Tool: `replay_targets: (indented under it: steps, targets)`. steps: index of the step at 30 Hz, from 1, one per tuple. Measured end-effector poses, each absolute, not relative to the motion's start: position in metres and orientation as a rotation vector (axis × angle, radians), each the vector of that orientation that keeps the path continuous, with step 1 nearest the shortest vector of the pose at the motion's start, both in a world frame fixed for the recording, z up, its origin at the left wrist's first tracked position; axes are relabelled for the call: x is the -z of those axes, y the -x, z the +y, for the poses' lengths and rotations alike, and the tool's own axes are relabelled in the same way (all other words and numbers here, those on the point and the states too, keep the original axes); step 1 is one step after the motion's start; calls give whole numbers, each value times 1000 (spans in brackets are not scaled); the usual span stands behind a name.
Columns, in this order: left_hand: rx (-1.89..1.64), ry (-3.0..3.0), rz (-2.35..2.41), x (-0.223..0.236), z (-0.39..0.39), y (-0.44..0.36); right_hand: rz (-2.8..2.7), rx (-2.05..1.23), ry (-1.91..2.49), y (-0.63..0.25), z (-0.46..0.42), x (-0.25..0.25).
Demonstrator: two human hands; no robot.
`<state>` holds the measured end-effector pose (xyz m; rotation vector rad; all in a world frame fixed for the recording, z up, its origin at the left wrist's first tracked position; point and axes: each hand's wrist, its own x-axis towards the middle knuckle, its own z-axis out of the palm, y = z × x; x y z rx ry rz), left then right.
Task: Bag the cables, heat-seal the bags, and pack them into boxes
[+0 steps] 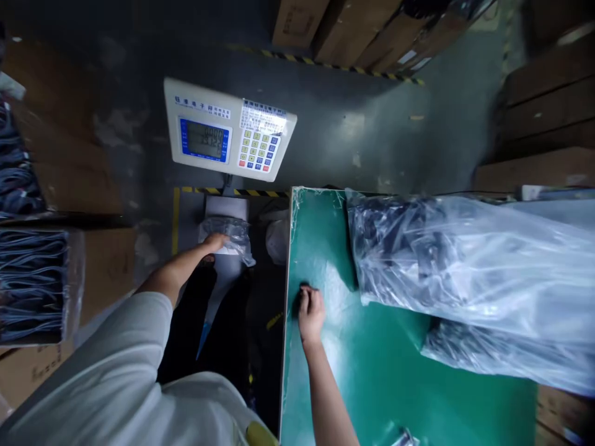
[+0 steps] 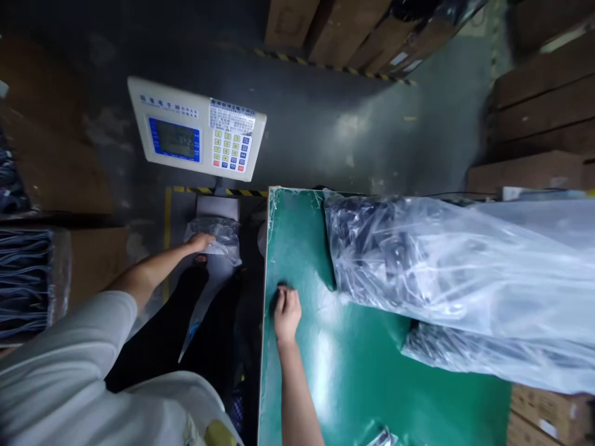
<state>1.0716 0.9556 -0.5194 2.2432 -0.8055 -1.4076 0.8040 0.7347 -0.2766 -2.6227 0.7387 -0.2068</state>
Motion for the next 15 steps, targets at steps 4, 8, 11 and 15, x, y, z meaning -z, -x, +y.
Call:
replay_targets:
  steps: [4,8,11,15]
  targets:
    - [1403,-2258,-691,576,951,-1069,702,368,2751,-794,740,295]
    - [1373,-2288,-534,624,945,-1060,613,400,2738,-797,740,291]
    - [1345,-2310,-370,662,932,-1051,625,382,2720,-794,735,286]
    - [1304,-2278,-217,716,905,-1036,656,300,2659,-776,727,288]
